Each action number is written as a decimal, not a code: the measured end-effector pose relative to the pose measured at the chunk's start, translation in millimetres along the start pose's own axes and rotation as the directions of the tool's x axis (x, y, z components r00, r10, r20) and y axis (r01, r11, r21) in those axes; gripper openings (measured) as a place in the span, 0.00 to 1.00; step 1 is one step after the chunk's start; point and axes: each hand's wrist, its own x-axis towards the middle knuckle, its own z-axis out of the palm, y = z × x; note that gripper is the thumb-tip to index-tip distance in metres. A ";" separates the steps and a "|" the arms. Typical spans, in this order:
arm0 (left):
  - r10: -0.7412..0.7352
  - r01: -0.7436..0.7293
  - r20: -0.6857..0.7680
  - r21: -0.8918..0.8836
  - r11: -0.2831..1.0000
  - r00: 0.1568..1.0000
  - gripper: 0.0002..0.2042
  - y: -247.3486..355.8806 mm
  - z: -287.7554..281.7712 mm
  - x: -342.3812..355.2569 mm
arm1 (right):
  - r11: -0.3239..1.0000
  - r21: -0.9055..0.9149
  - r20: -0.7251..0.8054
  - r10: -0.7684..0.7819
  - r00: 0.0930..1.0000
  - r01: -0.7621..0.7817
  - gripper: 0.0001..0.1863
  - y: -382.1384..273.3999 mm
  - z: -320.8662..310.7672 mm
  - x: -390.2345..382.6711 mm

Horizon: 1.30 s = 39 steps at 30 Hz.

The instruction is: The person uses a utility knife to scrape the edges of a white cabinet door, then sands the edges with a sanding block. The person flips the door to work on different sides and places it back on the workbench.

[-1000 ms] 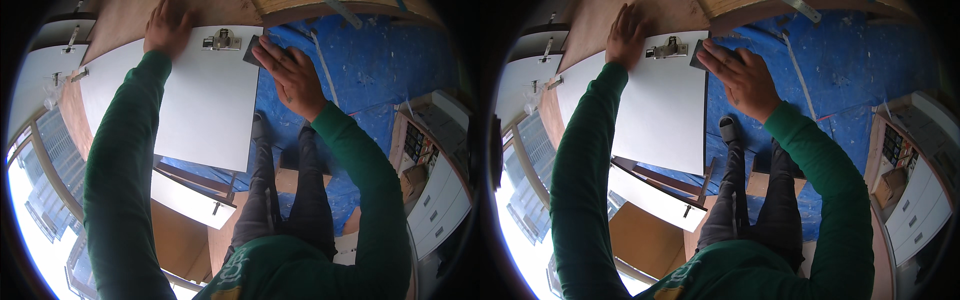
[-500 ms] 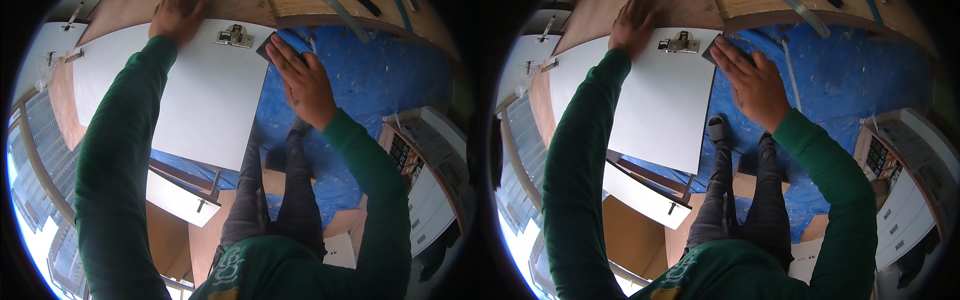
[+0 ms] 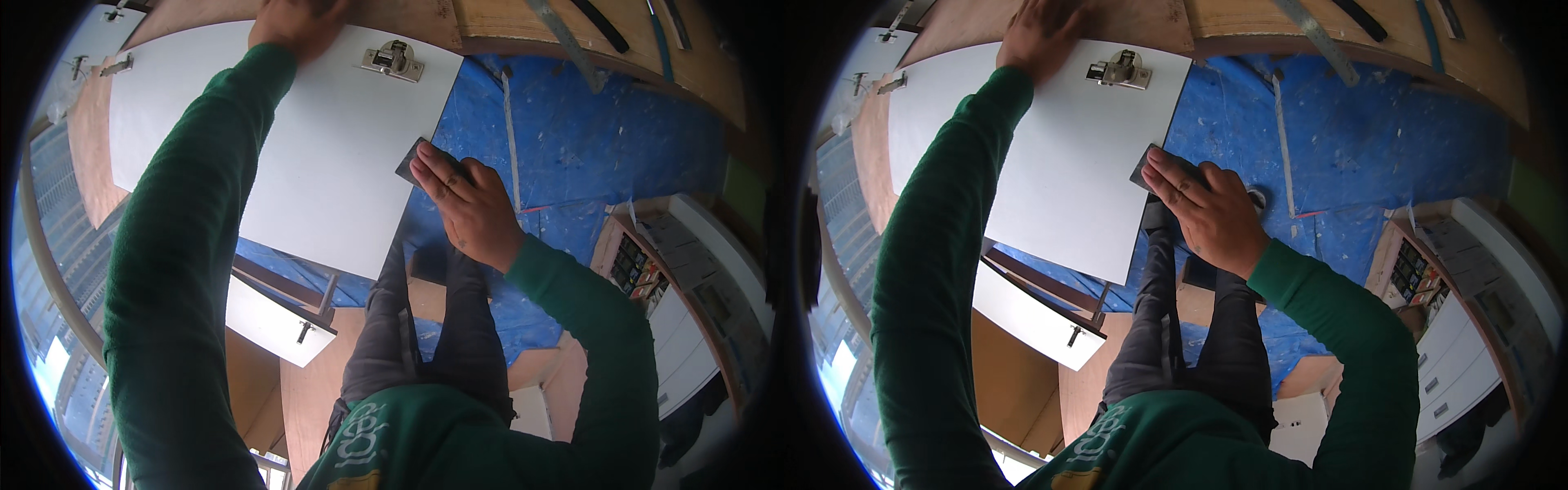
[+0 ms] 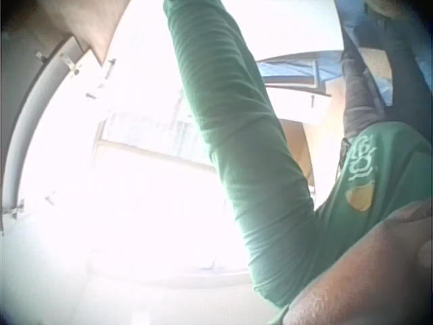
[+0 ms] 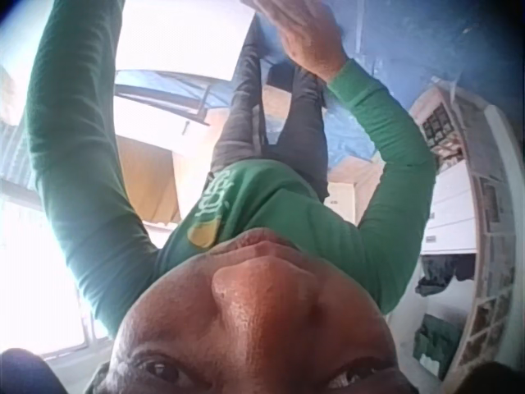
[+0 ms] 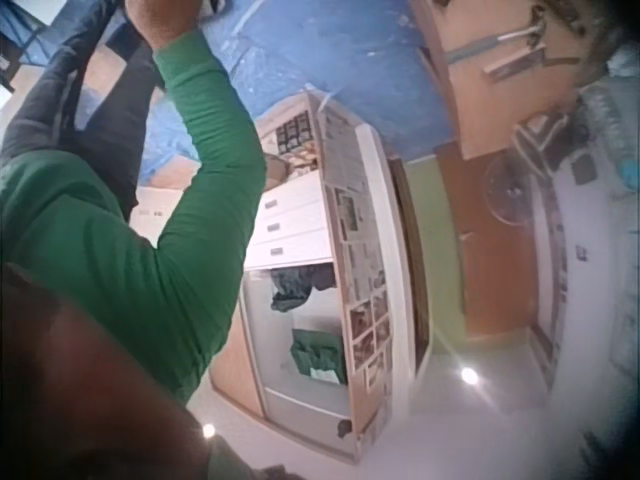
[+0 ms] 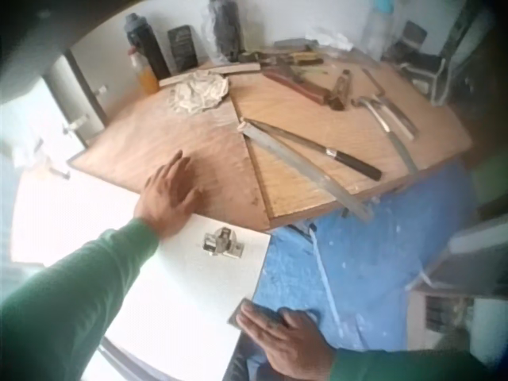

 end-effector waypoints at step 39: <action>0.001 -0.001 -0.002 0.005 1.000 1.000 0.33 0.6 0.3 -0.9 | -0.156 0.956 0.281 0.733 0.619 -0.248 0.35 18.7 -29.1 39.6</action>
